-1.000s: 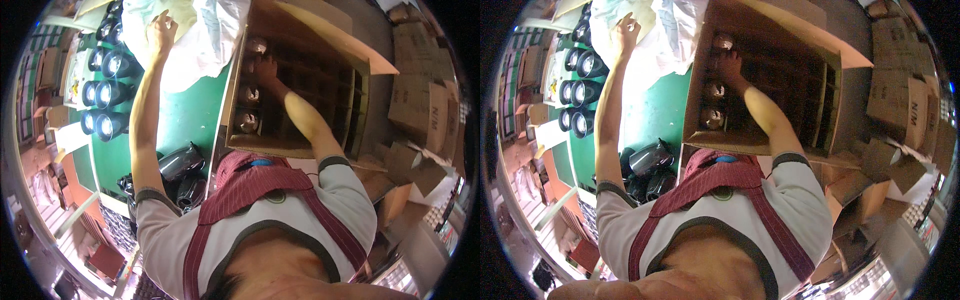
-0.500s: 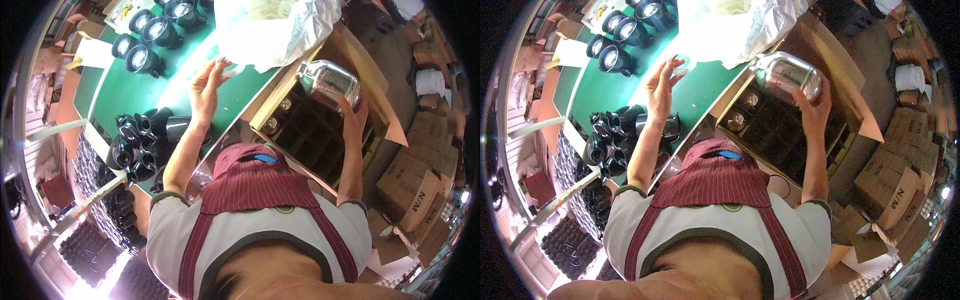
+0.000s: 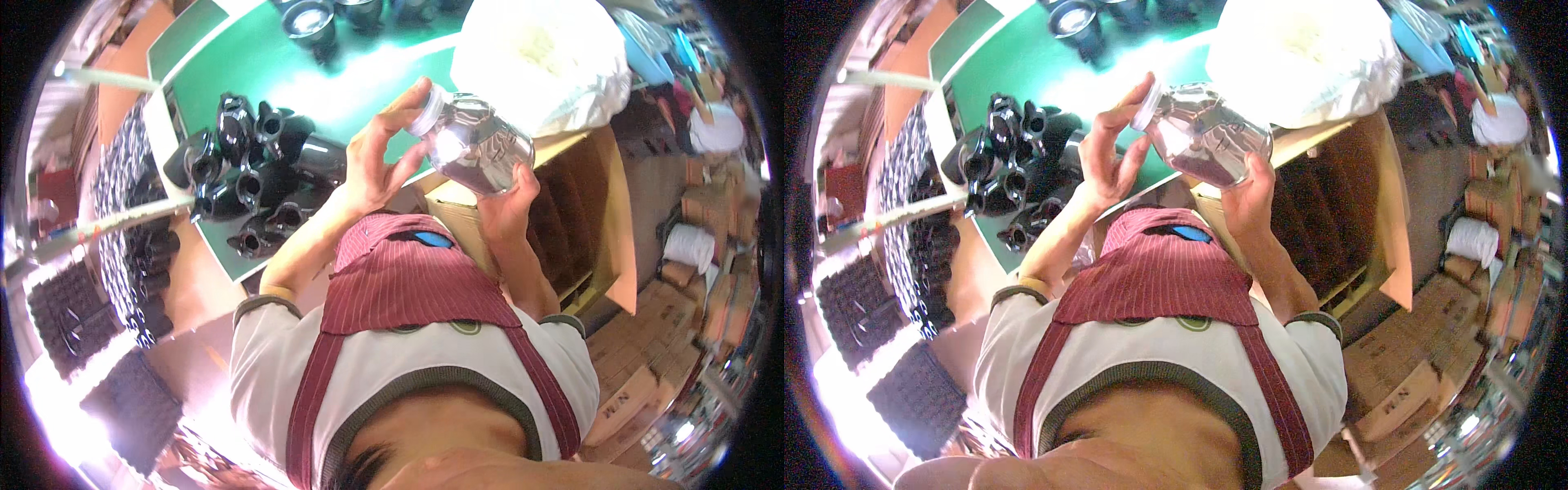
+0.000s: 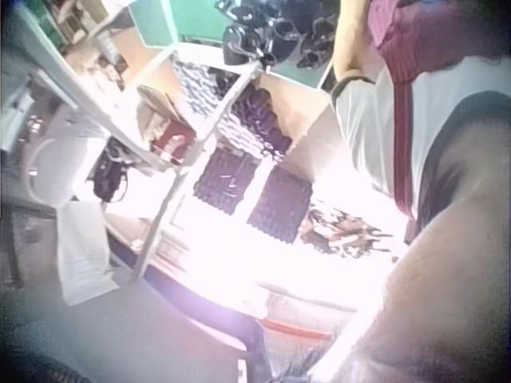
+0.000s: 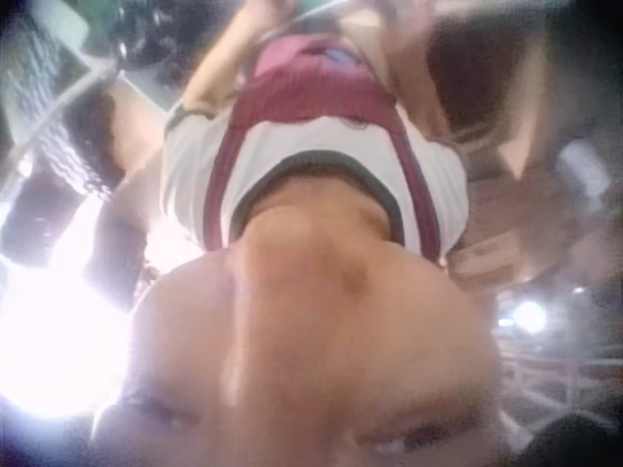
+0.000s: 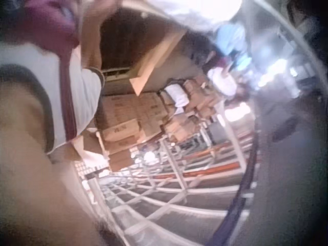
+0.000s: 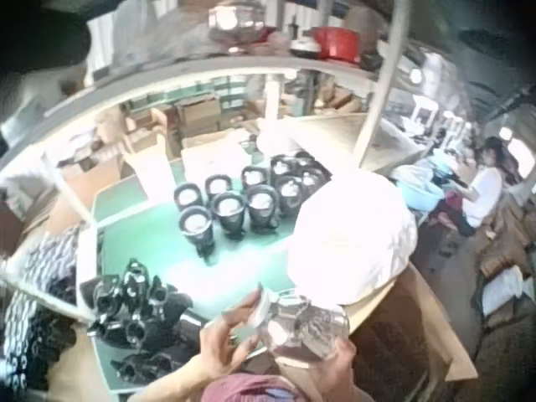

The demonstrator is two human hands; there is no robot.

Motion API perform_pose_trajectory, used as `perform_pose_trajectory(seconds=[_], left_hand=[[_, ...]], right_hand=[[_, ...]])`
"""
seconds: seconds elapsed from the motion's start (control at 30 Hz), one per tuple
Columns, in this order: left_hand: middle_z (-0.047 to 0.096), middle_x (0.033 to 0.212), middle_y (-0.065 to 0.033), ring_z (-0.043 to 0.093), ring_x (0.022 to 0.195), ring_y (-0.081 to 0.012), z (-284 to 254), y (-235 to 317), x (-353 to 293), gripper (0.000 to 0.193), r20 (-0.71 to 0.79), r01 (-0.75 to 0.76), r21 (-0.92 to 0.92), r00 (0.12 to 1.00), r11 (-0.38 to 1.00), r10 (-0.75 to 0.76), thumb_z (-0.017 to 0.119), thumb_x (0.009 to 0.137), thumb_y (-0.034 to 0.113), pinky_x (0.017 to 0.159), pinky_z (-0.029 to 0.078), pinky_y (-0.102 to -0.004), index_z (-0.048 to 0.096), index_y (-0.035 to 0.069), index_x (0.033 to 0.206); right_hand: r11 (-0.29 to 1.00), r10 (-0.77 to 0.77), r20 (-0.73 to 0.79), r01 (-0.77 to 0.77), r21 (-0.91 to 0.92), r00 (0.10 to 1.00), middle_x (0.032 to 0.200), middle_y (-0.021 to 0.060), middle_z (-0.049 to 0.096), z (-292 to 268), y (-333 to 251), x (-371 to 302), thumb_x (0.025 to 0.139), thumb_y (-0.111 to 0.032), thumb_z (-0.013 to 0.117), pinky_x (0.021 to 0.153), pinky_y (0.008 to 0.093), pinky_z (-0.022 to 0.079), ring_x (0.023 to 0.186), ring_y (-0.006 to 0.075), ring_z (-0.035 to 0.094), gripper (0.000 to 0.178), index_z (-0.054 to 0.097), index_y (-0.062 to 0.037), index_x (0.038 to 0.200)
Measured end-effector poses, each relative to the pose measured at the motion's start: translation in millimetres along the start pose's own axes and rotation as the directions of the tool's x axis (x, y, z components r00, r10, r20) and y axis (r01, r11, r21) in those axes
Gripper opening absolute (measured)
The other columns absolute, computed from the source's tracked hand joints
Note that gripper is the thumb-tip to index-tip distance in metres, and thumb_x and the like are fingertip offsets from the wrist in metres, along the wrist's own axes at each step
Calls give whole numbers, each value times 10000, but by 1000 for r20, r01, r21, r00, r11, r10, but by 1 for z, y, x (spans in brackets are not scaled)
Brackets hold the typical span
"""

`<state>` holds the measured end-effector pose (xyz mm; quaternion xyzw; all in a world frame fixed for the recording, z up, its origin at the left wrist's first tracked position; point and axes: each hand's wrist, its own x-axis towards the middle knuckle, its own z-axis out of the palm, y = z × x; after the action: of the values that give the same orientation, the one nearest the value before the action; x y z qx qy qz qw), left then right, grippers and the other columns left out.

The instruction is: The person repeatedly picks up black kettles, inserts a white circular gasket into the opening, and places a metal heating element inside. The person then places the assembled kettles on a green table.

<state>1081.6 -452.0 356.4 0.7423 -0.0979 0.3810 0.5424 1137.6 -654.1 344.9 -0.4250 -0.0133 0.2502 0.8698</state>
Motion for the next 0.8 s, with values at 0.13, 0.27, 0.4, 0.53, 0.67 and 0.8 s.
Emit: perform_pose_trajectory(seconds=[0.13,0.27,0.4,0.53,0.67,0.8], left_hand=[[484,1461,-230,485,1340,-397,-23,11,-11,613,-46,156,250,988,956,-149,752,819,33,1111,401,-458,510,-7,1381],[340,1560,-230,286,1468,-393,-54,-16,-37,724,76,119,120,989,986,-128,634,913,270,1202,226,-479,338,-5,1514],[271,1593,-229,181,1513,-354,-86,-85,-88,836,353,223,603,787,766,-507,660,894,325,1216,118,-537,244,25,1553],[455,1458,-118,368,1403,-322,-79,-205,-215,1192,499,-385,864,742,324,-448,940,479,304,1187,207,-570,366,135,1511],[540,1221,-140,511,1193,-343,-95,-143,-105,1081,450,35,785,653,619,-608,943,446,242,1089,328,-587,457,140,1406],[573,1210,-112,567,1140,-321,-133,-89,-61,946,-447,573,205,776,794,-445,932,580,280,968,478,-472,452,38,1359]], right_hand=[[917,323,129,-344,203,937,1399,148,526,39,13,12,983,-532,381,1069,521,469,1270,315,552,671,377,-71,1470],[916,390,229,-402,4,892,1415,166,515,27,28,42,1007,-539,334,1040,527,507,1253,353,566,650,355,-103,1488],[913,405,163,-387,-131,899,1387,171,537,14,21,73,991,-515,416,1019,528,525,1233,354,580,655,379,-54,1454],[888,446,113,-424,-176,888,1366,160,555,22,29,88,962,-539,470,993,526,545,1212,329,596,681,396,-60,1441],[906,408,49,-398,-141,912,1347,151,565,16,30,90,955,-551,499,937,494,587,1185,313,613,692,408,-52,1426],[912,406,18,-404,-64,914,1386,154,528,16,27,96,954,-588,458,920,489,593,1204,317,598,702,381,-104,1456]])
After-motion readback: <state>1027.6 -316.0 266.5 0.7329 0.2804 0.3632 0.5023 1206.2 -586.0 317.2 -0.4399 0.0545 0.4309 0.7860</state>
